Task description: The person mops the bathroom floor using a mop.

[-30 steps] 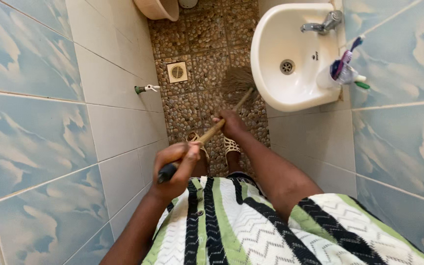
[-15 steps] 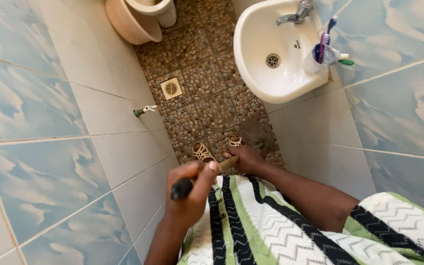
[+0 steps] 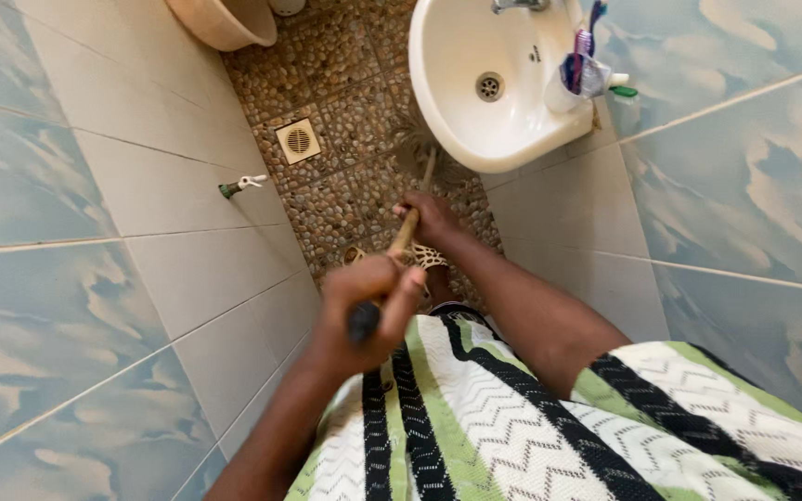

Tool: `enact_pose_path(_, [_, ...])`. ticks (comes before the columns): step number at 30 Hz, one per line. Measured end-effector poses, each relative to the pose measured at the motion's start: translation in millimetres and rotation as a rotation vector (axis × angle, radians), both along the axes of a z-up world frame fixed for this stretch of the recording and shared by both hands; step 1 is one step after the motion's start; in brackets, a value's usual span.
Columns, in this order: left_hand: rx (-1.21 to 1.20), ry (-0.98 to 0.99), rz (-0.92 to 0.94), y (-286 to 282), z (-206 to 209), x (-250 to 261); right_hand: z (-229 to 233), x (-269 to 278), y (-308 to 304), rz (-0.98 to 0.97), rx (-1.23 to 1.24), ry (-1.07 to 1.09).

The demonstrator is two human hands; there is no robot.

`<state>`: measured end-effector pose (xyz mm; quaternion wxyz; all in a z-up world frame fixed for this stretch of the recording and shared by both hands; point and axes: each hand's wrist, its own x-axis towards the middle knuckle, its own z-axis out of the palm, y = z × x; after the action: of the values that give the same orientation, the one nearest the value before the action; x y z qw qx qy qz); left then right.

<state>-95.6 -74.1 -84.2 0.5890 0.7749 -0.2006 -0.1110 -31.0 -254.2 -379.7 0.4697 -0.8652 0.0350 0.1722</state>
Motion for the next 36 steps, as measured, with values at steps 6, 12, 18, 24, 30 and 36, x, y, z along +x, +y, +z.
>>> enact_pose_path(6, [0.073,0.299,0.214,20.0,19.7,36.4,14.9,-47.0,6.5,-0.115,-0.010,0.181])
enact_pose_path(12, [-0.015,0.359,0.261,15.5,8.2,22.1,32.3,-89.6,-13.4,0.137,-0.120,0.212])
enact_pose_path(18, [0.045,0.361,0.265,22.4,35.4,-12.5,10.2,-68.8,1.1,0.183,-0.207,0.004])
enact_pose_path(24, [-0.020,0.001,-0.034,-7.7,19.5,-25.6,-51.3,-15.4,18.4,-0.036,-0.045,-0.073])
enact_pose_path(30, [0.029,-0.157,-0.093,-19.1,14.0,-23.4,-17.9,-31.8,-0.2,-0.009,-0.052,-0.150])
enact_pose_path(36, [0.056,0.197,0.112,4.1,47.9,8.0,28.1,-68.3,2.6,0.106,0.153,0.002])
